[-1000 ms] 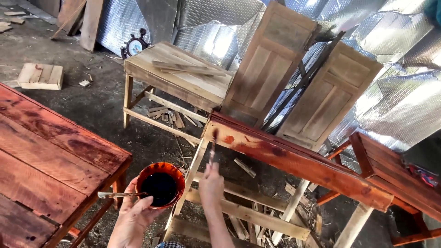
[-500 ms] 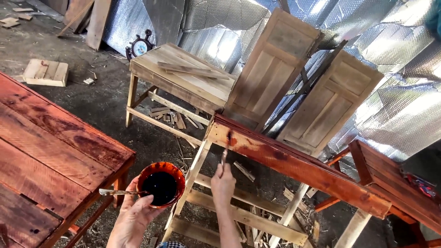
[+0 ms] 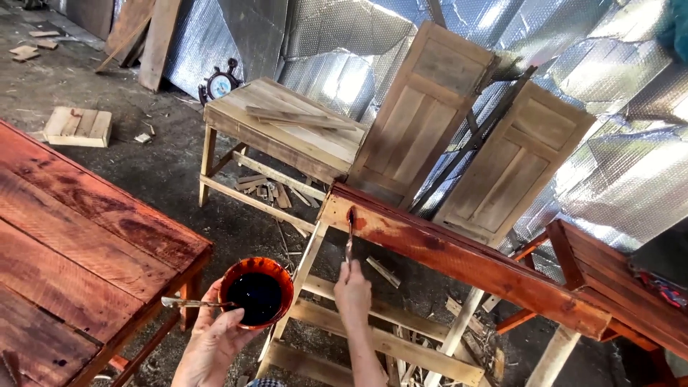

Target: Sanding a wooden furniture frame and applying a dark wood stain using a paintbrush.

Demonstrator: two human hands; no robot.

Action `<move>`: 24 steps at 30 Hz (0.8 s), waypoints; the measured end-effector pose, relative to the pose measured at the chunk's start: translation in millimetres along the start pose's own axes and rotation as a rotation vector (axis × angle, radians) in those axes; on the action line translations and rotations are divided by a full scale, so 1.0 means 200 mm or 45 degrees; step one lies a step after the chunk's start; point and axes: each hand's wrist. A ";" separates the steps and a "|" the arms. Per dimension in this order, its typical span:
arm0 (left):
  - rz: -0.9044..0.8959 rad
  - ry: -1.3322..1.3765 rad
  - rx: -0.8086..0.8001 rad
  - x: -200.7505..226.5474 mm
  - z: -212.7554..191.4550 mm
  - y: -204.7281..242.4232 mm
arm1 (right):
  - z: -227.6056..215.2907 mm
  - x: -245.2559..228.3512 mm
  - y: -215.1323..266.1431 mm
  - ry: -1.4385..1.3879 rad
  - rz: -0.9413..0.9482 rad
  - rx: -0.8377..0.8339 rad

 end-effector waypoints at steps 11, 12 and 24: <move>0.103 -0.007 0.009 0.03 -0.09 -0.03 | 0.05 0.20 0.11 -0.150 0.097 0.207; 0.107 -0.014 0.009 0.03 -0.10 -0.03 | 0.09 0.23 0.10 -0.158 0.099 0.210; 0.068 -0.020 0.033 0.02 -0.10 -0.03 | -0.25 0.74 0.12 -0.038 0.360 0.616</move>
Point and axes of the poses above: each hand's wrist, its own y-axis away from the middle knuckle, its own z-axis out of the palm, x = y × z, and after that the axes turned 13 degrees about -z, right-handed
